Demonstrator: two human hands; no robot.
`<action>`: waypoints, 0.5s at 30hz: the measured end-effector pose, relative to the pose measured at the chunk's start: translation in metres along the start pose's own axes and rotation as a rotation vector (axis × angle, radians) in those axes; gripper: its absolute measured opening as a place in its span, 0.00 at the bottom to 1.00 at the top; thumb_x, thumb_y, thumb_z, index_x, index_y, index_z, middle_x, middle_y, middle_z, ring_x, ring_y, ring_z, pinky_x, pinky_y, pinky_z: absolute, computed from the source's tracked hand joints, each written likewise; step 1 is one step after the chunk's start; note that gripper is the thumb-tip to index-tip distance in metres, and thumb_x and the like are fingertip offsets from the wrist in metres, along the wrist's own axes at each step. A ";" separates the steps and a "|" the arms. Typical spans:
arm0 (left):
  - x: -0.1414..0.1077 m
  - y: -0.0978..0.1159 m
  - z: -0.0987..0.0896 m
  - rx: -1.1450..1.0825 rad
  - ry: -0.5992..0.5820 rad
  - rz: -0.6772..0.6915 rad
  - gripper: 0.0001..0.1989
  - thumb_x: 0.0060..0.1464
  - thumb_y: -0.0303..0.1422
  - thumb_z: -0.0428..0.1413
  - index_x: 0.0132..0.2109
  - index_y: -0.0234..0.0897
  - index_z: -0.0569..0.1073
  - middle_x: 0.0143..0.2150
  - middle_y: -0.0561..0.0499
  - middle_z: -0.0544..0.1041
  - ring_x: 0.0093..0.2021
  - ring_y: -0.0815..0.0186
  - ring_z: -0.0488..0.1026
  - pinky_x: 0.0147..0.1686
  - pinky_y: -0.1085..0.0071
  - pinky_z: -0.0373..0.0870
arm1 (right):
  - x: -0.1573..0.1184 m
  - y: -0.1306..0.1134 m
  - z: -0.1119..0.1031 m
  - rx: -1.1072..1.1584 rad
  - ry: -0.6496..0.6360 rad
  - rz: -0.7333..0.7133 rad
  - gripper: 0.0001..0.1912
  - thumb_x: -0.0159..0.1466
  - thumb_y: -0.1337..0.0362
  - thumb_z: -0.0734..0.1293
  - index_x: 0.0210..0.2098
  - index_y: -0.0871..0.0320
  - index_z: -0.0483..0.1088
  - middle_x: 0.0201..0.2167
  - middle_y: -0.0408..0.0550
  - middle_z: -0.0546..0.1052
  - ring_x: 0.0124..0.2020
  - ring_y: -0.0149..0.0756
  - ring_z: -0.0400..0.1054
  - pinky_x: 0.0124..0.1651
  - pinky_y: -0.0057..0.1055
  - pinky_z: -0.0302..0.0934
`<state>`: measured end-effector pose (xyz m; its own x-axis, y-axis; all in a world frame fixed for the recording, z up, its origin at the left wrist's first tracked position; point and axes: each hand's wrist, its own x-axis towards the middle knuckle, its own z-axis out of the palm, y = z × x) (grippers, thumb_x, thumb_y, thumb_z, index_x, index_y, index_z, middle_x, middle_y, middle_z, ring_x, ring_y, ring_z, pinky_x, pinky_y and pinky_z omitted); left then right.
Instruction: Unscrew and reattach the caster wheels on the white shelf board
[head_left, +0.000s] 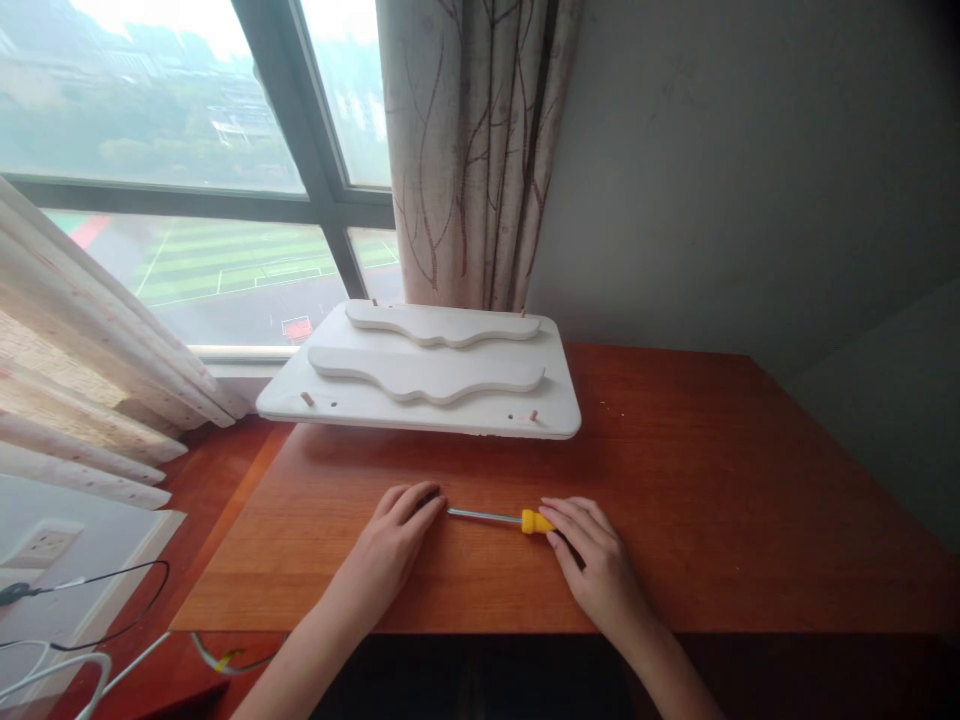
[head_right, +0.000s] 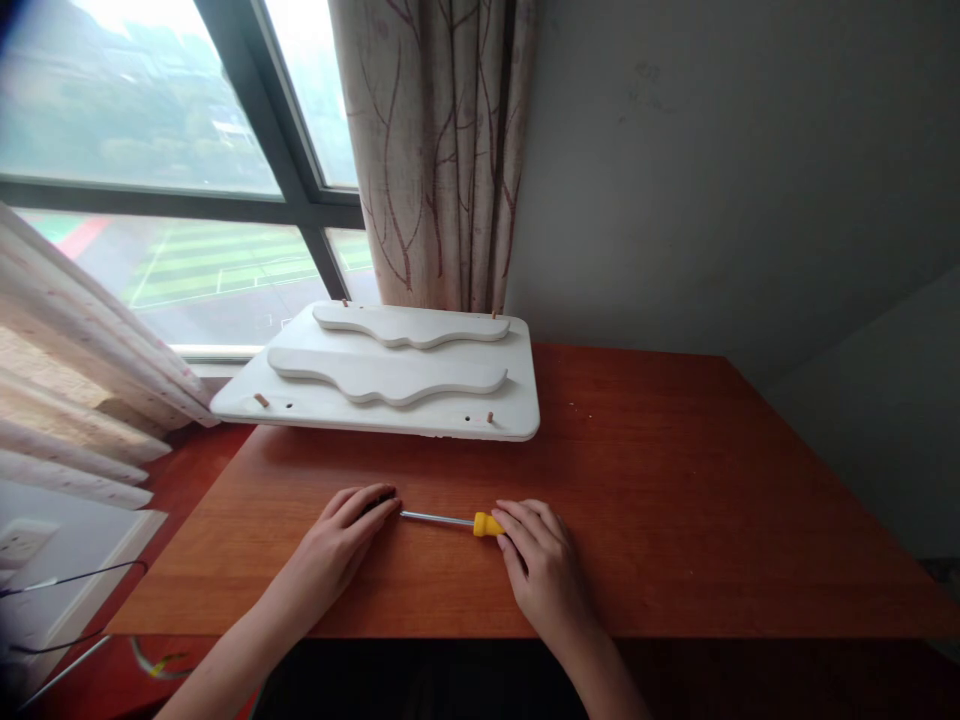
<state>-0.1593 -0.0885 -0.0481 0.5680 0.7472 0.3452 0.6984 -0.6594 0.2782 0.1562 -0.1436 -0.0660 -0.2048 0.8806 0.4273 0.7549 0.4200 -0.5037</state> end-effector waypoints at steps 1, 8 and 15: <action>0.001 -0.008 -0.002 0.007 0.011 -0.013 0.20 0.65 0.22 0.46 0.58 0.36 0.74 0.58 0.42 0.74 0.56 0.56 0.68 0.54 0.62 0.75 | 0.006 -0.002 0.004 0.011 0.011 -0.006 0.20 0.69 0.71 0.63 0.58 0.51 0.71 0.54 0.49 0.77 0.53 0.43 0.68 0.56 0.46 0.68; 0.006 -0.057 -0.018 0.128 0.056 -0.108 0.19 0.66 0.26 0.45 0.56 0.35 0.76 0.57 0.41 0.75 0.54 0.53 0.70 0.55 0.57 0.73 | 0.057 -0.014 0.030 0.135 0.062 -0.058 0.15 0.68 0.71 0.65 0.51 0.52 0.75 0.47 0.50 0.78 0.48 0.43 0.70 0.52 0.45 0.68; -0.001 -0.098 -0.030 0.181 0.056 -0.161 0.19 0.66 0.31 0.45 0.55 0.34 0.76 0.56 0.41 0.77 0.53 0.50 0.71 0.54 0.53 0.72 | 0.096 -0.020 0.058 0.212 0.074 -0.038 0.12 0.66 0.71 0.68 0.47 0.54 0.77 0.44 0.50 0.78 0.47 0.40 0.70 0.52 0.40 0.69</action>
<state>-0.2411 -0.0271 -0.0483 0.4211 0.8325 0.3600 0.8477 -0.5024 0.1701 0.0851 -0.0549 -0.0581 -0.1778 0.8482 0.4990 0.5983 0.4957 -0.6295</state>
